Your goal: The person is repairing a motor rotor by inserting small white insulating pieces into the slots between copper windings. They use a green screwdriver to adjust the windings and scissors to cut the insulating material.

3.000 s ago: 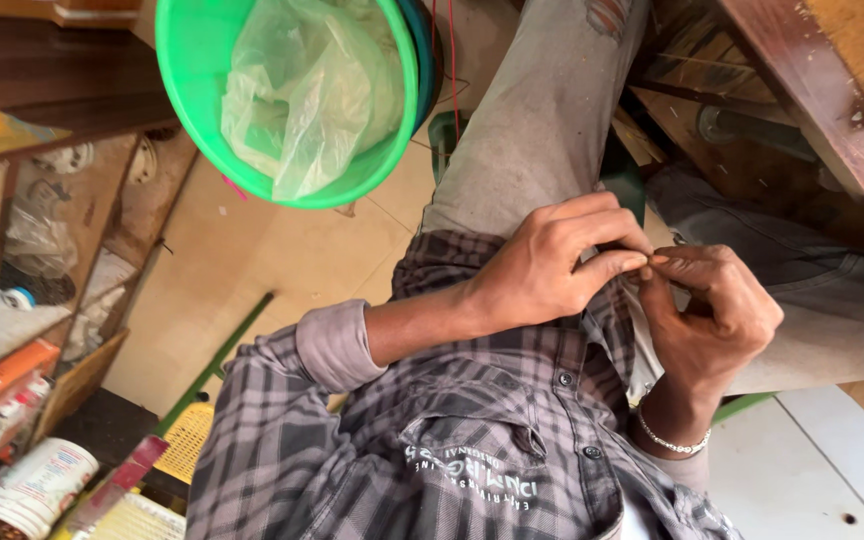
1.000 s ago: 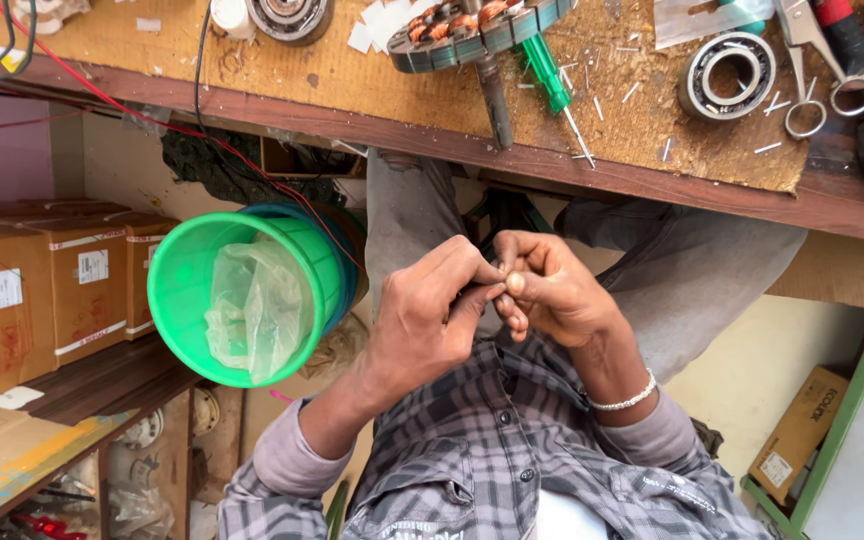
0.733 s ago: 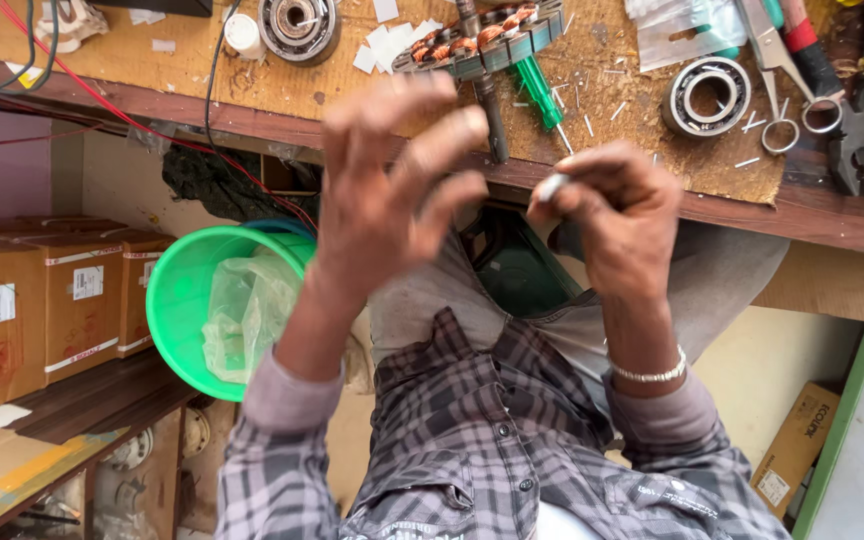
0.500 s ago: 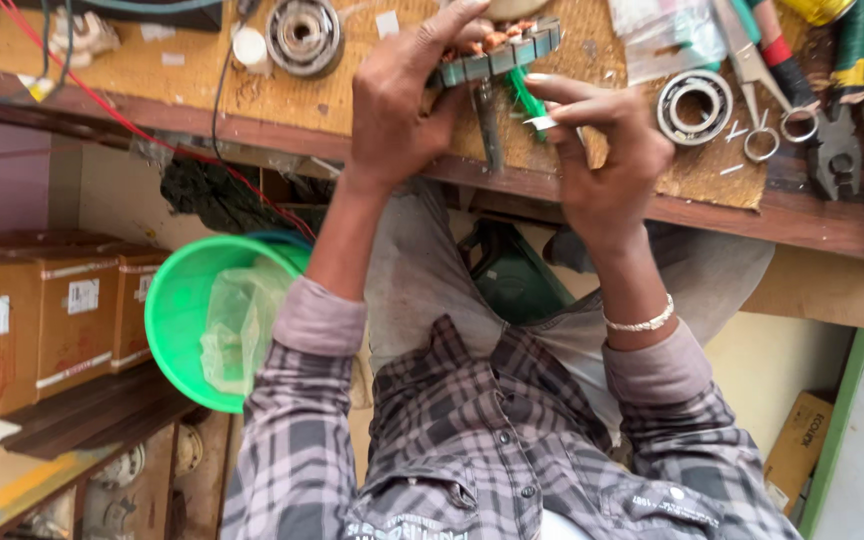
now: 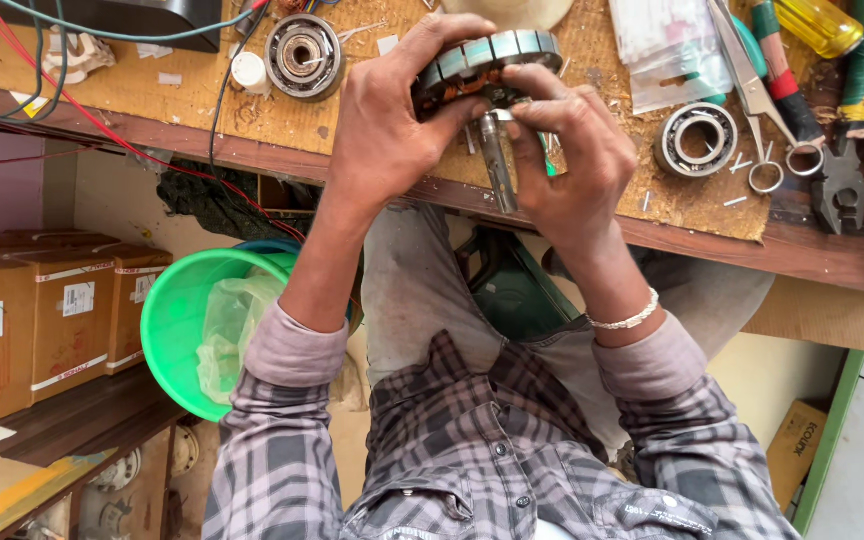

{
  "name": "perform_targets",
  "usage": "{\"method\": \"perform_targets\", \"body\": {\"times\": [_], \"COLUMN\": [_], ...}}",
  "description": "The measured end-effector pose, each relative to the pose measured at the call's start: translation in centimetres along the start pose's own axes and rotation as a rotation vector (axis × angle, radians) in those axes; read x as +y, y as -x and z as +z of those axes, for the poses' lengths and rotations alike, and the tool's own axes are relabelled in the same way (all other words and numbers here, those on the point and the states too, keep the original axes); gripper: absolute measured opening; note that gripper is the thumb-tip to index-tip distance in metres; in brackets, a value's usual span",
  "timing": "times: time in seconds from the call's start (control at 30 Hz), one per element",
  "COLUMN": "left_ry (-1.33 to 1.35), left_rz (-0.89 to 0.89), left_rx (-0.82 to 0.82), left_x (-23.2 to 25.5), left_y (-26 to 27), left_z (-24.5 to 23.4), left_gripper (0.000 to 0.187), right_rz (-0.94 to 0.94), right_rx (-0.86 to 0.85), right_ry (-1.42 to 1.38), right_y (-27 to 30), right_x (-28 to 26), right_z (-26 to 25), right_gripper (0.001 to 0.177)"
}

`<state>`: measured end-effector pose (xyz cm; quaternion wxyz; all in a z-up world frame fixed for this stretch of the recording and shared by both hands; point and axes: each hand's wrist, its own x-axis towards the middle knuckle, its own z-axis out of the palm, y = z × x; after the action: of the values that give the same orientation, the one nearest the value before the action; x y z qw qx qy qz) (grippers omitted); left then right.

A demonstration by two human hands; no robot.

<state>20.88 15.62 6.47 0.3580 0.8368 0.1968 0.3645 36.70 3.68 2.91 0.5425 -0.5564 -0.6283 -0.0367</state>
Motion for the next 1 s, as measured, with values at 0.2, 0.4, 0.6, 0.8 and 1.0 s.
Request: {"method": "perform_targets", "body": {"times": [0.2, 0.4, 0.6, 0.8, 1.0], "left_ry": [0.072, 0.260, 0.157, 0.218, 0.199], "left_rz": [-0.030, -0.014, -0.104, -0.027, -0.022], "left_rx": [0.014, 0.084, 0.025, 0.038, 0.057], "left_x": [0.2, -1.1, -1.0, -0.1, 0.1], "left_y": [-0.8, -1.6, -2.2, -1.7, -0.7], "left_z": [0.5, 1.0, 1.0, 1.1, 1.3], "left_gripper": [0.042, 0.038, 0.031, 0.031, 0.029], "right_rz": [0.095, 0.076, 0.313, -0.046, -0.267], "right_rx": [-0.020, -0.120, -0.064, 0.073, 0.081], "right_ry": [-0.169, -0.156, -0.533, -0.036, 0.240], "right_y": [-0.4, -1.0, -2.8, -2.5, -2.5], "right_x": [0.8, 1.8, 1.7, 2.9, 2.1], "right_z": [0.0, -0.2, -1.9, -1.8, -1.3], "right_gripper": [0.014, 0.018, 0.015, 0.017, 0.017]}}
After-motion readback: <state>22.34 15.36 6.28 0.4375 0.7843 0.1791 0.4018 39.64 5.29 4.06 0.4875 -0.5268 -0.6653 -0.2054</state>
